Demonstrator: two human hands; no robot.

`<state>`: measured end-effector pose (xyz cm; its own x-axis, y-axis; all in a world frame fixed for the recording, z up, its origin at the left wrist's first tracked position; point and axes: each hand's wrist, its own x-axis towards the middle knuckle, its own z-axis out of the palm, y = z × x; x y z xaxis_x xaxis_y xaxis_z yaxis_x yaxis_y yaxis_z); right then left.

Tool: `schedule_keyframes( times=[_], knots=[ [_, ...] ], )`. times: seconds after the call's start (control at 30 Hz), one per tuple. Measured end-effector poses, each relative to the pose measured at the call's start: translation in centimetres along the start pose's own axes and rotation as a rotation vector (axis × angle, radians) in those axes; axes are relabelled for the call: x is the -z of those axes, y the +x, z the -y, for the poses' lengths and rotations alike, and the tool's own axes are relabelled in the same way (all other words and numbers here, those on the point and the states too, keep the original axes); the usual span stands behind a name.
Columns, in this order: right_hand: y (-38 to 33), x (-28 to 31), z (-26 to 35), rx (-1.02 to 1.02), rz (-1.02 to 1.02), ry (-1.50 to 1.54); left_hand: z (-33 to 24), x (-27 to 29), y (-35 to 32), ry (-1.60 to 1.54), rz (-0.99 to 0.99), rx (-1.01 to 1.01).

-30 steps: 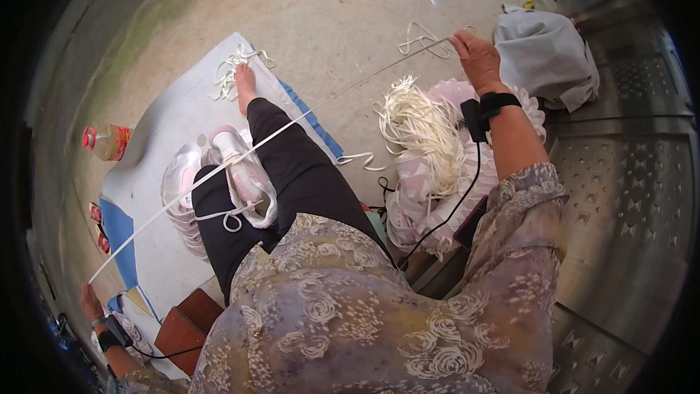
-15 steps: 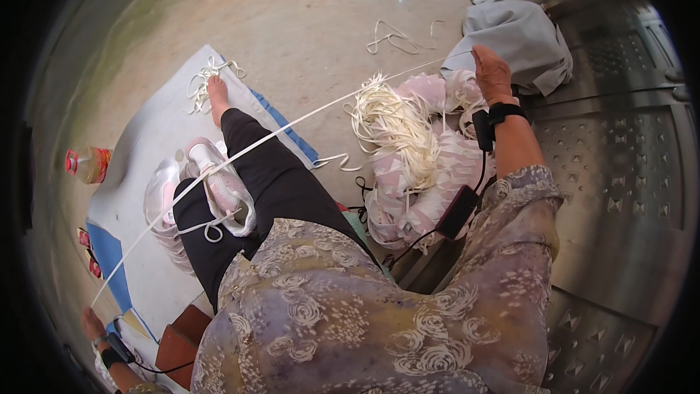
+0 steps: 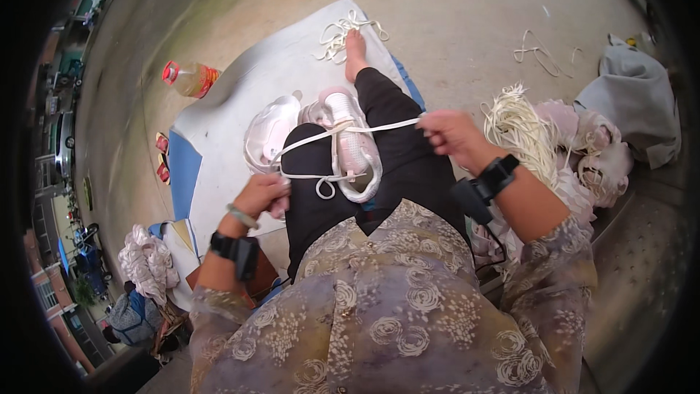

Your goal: The recorder is lacing a pair of white and pink athletic shoes while sitting down, using their bare foot as a form inside the shoe.

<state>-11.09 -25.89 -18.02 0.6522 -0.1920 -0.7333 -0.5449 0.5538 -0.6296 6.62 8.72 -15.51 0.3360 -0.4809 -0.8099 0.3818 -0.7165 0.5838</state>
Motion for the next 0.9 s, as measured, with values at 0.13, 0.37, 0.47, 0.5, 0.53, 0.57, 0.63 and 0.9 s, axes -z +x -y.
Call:
schedule_keyframes(
  times=[0.13,0.37,0.47,0.5,0.53,0.57,0.63,0.9],
  knots=[
    [2.3,-6.2,-1.1,-0.074,0.119,-0.171,-1.5,-3.2,3.7,-0.066,0.035,-0.067],
    [6.2,-7.9,-2.9,-0.042,0.107,-0.492,-3.4,-6.4,7.7,0.158,-0.105,-0.17],
    [7.7,-8.3,-3.0,0.152,0.069,-0.365,-3.9,-7.0,9.1,0.17,-0.227,-0.345],
    [8.2,-8.3,-2.9,0.201,0.044,-0.216,-4.2,-7.0,9.5,0.05,-0.218,-0.316],
    [8.6,-8.6,-2.9,0.248,0.024,-0.068,-4.0,-6.6,10.3,0.05,-0.221,-0.312],
    [9.0,-8.9,-2.9,0.295,0.036,-0.028,-3.5,-6.2,11.1,-0.072,-0.238,-0.367],
    [9.2,-8.9,-3.3,0.329,0.007,-0.02,-3.3,-5.5,12.0,-0.207,-0.286,-0.431],
    [8.1,-8.4,-4.1,0.328,-0.046,-0.049,-3.5,-6.6,8.9,-0.285,-0.389,-0.339]
  ],
)
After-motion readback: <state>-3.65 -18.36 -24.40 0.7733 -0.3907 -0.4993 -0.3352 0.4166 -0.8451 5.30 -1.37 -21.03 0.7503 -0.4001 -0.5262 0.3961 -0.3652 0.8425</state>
